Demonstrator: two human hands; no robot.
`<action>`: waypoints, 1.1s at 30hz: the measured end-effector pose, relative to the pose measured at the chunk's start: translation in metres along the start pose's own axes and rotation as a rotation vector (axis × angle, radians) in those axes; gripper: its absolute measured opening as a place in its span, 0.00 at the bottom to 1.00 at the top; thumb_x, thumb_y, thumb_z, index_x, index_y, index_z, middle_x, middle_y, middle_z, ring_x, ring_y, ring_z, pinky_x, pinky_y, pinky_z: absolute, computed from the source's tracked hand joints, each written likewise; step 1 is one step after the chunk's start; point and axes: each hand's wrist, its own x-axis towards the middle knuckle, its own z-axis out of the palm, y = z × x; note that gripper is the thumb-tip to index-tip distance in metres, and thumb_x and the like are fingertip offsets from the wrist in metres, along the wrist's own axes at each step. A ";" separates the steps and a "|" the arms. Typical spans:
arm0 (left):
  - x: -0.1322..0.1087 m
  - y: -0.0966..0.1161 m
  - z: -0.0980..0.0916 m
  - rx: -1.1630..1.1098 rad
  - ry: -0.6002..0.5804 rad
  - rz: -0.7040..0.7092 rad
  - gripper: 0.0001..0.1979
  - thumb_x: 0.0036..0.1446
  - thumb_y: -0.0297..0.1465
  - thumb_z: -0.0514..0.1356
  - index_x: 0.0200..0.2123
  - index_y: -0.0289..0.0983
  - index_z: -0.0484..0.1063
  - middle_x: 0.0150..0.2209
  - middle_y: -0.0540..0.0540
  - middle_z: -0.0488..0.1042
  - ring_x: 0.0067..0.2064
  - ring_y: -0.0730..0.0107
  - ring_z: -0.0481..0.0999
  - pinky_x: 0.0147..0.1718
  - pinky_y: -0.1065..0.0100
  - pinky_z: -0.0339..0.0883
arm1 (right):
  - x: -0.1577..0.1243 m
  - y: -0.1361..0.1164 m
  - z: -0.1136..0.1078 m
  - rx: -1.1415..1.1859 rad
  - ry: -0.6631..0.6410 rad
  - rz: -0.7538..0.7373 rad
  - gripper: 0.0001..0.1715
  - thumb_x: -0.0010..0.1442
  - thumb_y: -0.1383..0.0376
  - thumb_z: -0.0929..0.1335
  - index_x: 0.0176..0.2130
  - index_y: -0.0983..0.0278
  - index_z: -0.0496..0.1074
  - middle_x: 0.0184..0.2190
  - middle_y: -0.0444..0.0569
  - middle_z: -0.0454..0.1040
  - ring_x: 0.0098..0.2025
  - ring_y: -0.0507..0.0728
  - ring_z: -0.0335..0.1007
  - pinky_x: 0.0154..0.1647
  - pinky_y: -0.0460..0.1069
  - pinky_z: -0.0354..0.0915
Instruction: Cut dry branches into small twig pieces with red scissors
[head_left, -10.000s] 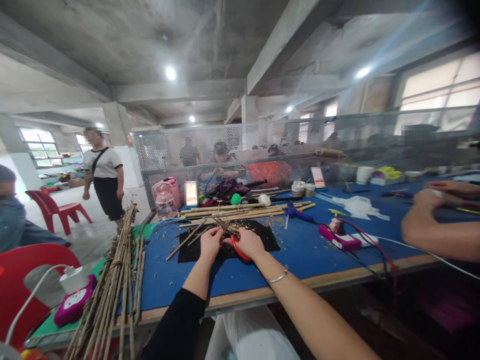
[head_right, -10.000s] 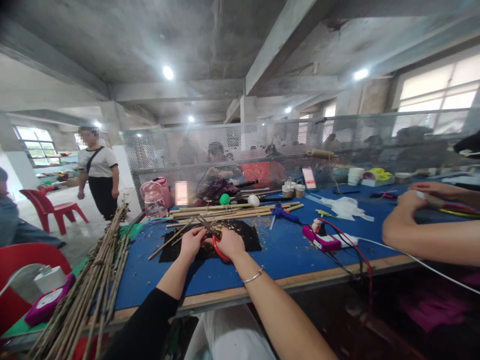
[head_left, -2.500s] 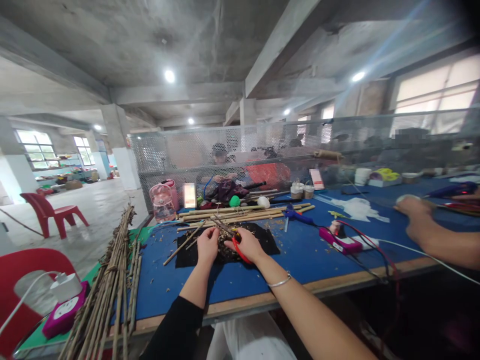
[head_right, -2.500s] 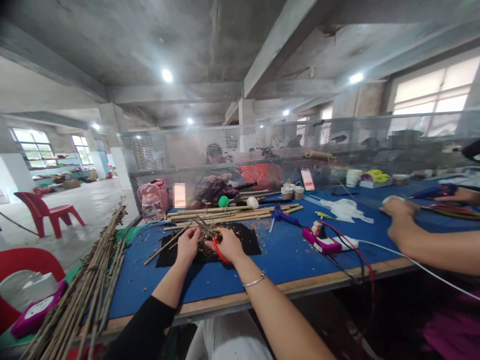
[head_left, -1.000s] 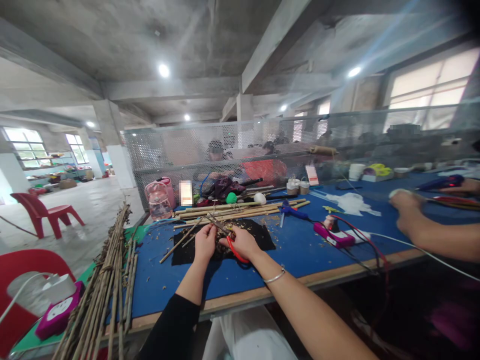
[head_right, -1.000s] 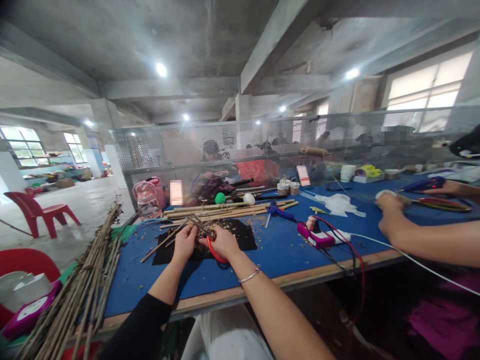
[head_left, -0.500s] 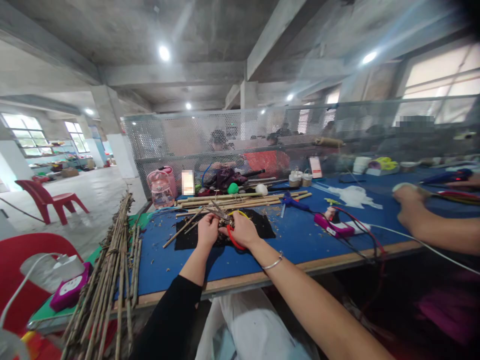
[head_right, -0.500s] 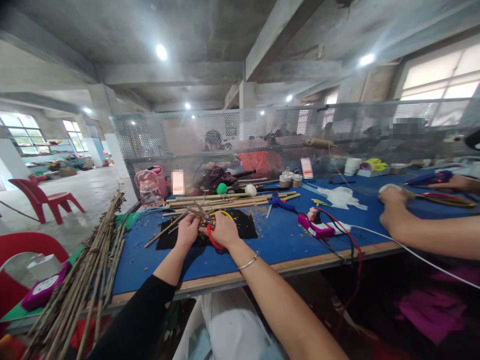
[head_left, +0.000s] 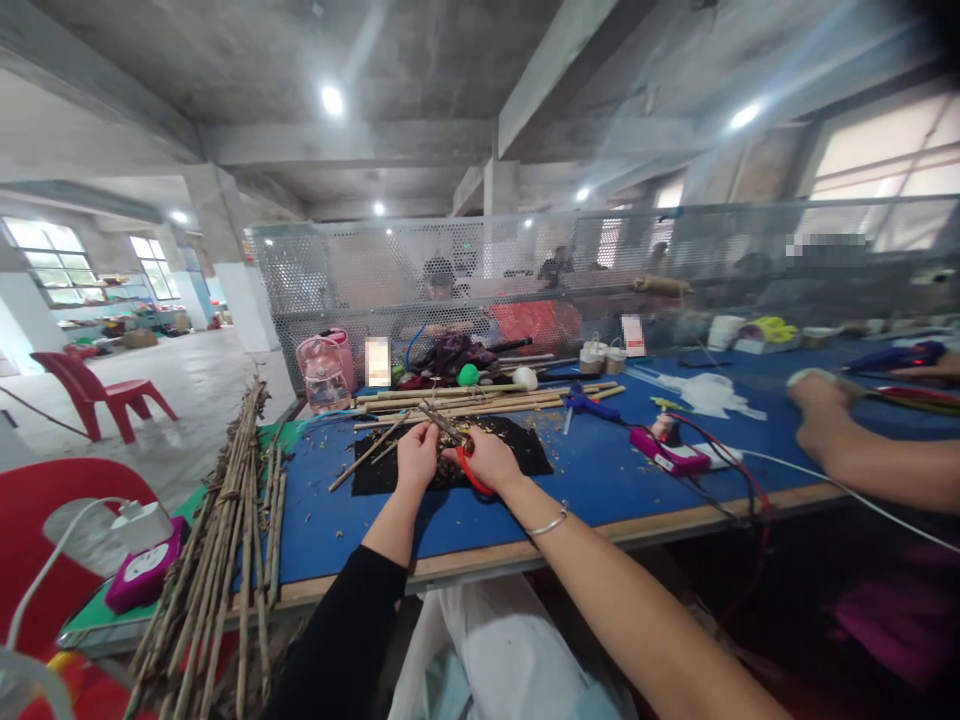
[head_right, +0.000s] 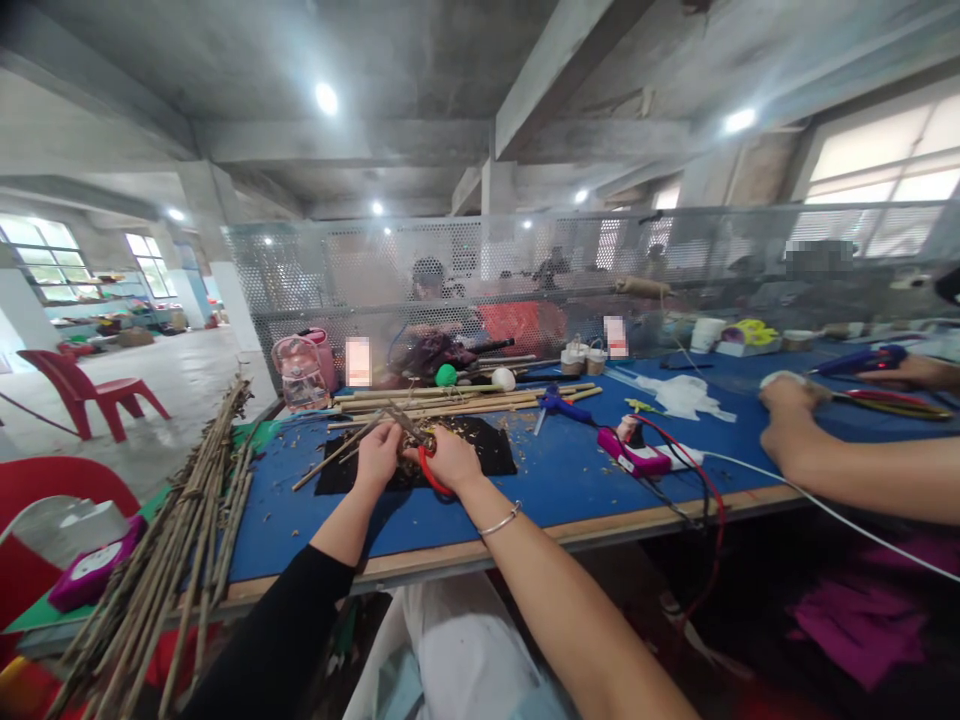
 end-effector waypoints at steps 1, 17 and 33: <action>0.000 -0.001 0.000 -0.003 0.004 -0.027 0.16 0.52 0.38 0.52 0.28 0.32 0.73 0.20 0.50 0.68 0.23 0.74 0.63 0.26 0.73 0.57 | 0.000 0.000 0.001 -0.004 -0.002 0.006 0.30 0.49 0.41 0.61 0.38 0.62 0.65 0.34 0.51 0.73 0.38 0.58 0.70 0.33 0.47 0.58; 0.000 0.005 -0.001 0.022 0.008 -0.094 0.11 0.48 0.31 0.52 0.27 0.33 0.72 0.22 0.49 0.71 0.24 0.73 0.66 0.26 0.73 0.59 | 0.002 0.002 0.002 0.029 0.122 -0.142 0.29 0.46 0.46 0.66 0.39 0.65 0.64 0.38 0.53 0.68 0.42 0.57 0.64 0.41 0.49 0.57; -0.002 0.004 -0.002 0.151 0.063 0.006 0.12 0.51 0.31 0.51 0.31 0.34 0.73 0.31 0.44 0.75 0.34 0.66 0.72 0.37 0.68 0.61 | 0.001 0.003 0.000 0.056 0.141 -0.116 0.26 0.48 0.50 0.67 0.42 0.64 0.63 0.41 0.52 0.67 0.45 0.59 0.62 0.43 0.50 0.55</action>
